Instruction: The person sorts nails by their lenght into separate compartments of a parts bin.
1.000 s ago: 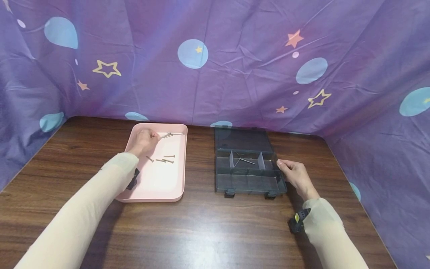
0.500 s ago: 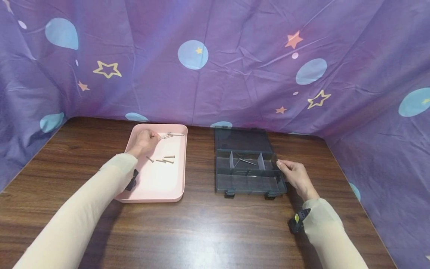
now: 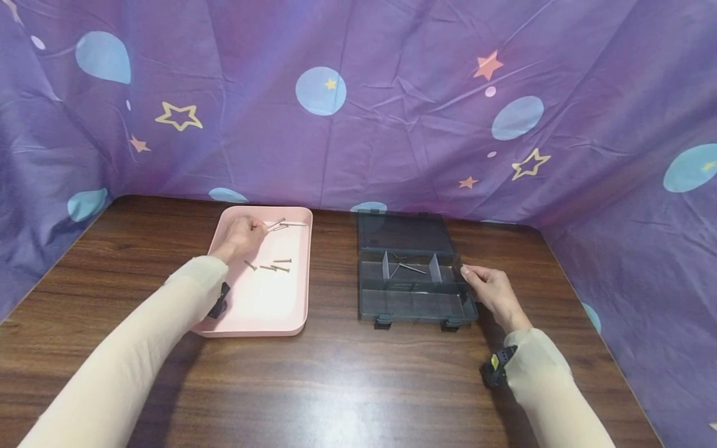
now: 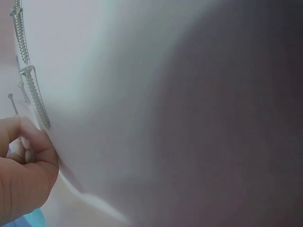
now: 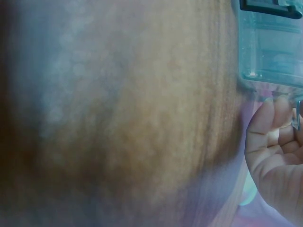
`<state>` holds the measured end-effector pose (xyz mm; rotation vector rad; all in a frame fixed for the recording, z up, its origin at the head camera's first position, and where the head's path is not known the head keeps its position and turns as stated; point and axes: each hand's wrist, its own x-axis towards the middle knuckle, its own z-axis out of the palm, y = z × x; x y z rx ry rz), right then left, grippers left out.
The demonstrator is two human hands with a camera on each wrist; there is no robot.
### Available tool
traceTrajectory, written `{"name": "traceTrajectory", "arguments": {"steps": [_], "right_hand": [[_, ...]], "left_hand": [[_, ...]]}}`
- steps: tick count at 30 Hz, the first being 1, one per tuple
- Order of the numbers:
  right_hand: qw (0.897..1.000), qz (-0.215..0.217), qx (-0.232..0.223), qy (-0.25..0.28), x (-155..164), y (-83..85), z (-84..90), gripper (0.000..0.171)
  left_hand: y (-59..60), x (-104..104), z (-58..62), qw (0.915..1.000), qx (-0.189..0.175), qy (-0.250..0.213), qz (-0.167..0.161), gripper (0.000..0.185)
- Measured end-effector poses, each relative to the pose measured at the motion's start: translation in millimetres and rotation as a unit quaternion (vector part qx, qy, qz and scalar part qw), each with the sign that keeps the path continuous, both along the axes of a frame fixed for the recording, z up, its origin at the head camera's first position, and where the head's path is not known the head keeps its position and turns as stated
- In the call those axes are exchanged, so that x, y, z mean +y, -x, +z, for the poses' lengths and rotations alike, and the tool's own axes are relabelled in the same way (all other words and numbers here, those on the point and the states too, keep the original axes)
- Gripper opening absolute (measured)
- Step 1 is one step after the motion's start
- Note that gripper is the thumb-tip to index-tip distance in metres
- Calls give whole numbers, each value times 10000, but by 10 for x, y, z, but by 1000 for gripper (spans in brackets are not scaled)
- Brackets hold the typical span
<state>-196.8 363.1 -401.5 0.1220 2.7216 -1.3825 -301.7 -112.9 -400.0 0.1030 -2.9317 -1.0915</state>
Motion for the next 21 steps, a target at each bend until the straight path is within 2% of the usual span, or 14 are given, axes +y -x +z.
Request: {"name": "traceTrajectory", "arguments": {"steps": [6,14,21], "right_hand": [[10000,50,1,-27,7,6,0,58],[9999,115,76,97,20,8,-3,58],[9999,122,-4,66,19,-5,-4,59]], "left_hand": [[-8,11,24,9999,-35,-160,-40,33],[-21,20,59,9976,-359,-588,-51,26],[-49,26,77,9970,-273,-700,-175,33]]}}
